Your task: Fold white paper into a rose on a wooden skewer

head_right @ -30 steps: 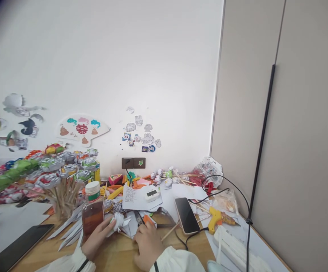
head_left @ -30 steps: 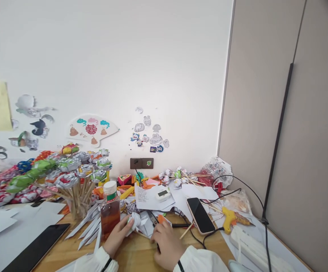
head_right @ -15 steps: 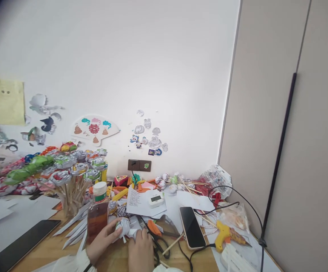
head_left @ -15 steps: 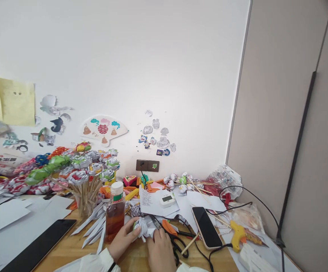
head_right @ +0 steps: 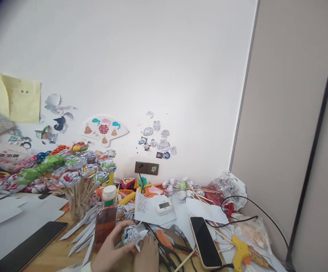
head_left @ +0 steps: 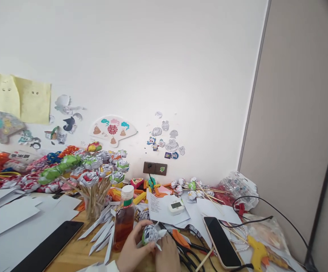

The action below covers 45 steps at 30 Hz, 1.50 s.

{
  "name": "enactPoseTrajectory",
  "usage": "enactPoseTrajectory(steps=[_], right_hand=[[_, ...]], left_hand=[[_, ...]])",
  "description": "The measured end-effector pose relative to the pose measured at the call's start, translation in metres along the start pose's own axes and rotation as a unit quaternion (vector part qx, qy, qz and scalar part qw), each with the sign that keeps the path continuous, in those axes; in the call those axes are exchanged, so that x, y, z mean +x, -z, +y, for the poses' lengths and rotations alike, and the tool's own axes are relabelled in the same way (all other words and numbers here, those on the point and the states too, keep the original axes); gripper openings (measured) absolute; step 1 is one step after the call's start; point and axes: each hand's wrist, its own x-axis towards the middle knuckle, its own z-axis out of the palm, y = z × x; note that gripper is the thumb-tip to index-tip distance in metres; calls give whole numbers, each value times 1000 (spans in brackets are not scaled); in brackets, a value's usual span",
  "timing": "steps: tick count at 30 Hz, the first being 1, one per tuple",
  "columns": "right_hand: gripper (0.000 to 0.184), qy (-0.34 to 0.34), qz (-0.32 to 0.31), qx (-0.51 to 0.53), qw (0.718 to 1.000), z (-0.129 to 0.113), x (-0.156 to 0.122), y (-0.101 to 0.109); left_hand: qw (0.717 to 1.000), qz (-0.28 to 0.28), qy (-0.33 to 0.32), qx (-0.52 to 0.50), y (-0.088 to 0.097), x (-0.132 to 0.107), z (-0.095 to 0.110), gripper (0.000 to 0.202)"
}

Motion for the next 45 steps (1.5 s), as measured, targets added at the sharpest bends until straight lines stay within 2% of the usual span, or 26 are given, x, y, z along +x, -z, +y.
enactPoseTrajectory(steps=[2, 4, 8, 10, 13, 16, 19, 23, 26, 30, 34, 37, 41, 45], right_hand=[[18, -14, -4, 5, 1000, 5, 0, 4], [17, -25, -8, 11, 1000, 10, 1, 11], [20, -29, -2, 50, 998, 17, 10, 38], [22, -39, 23, 123, 991, 17, 14, 57], [24, -15, 77, 205, 976, 18, 20, 84], [27, -14, 136, 197, 971, 21, 20, 99], [29, 25, 115, 155, 981, 22, 16, 99], [33, 84, 85, 90, 989, 21, 9, 87], [31, 88, 82, 79, 990, 20, 4, 78], [32, 109, 97, 71, 987, 19, 0, 72], [35, 137, 68, 65, 986, 19, -1, 72], [32, 118, 43, 67, 990, 22, -2, 71], [31, 136, 34, 52, 989, 27, -2, 72], [44, 163, 94, 35, 982, 23, 2, 76]], left_hand=[[1000, 3, -11, 3, -3, -4, 6, 46], [999, 30, -25, 27, -5, -6, 12, 44], [994, 33, -69, 80, -5, -8, 16, 40], [988, 27, -95, 115, -3, -8, 15, 35], [978, 16, -109, 175, 2, -7, 12, 34], [973, 10, -93, 210, 6, -6, 7, 36], [974, -27, -87, 209, 6, -6, 3, 40], [977, -78, -85, 180, 1, -10, 0, 46], [978, -58, -82, 184, -3, -13, 1, 45], [982, -25, -45, 182, -5, -12, 0, 42], [982, -7, -23, 188, -4, -11, -5, 43], [978, 12, -18, 206, -3, -11, -9, 53], [971, -20, -39, 235, -2, -12, -9, 45], [961, -33, -47, 269, -3, -13, -7, 46]])
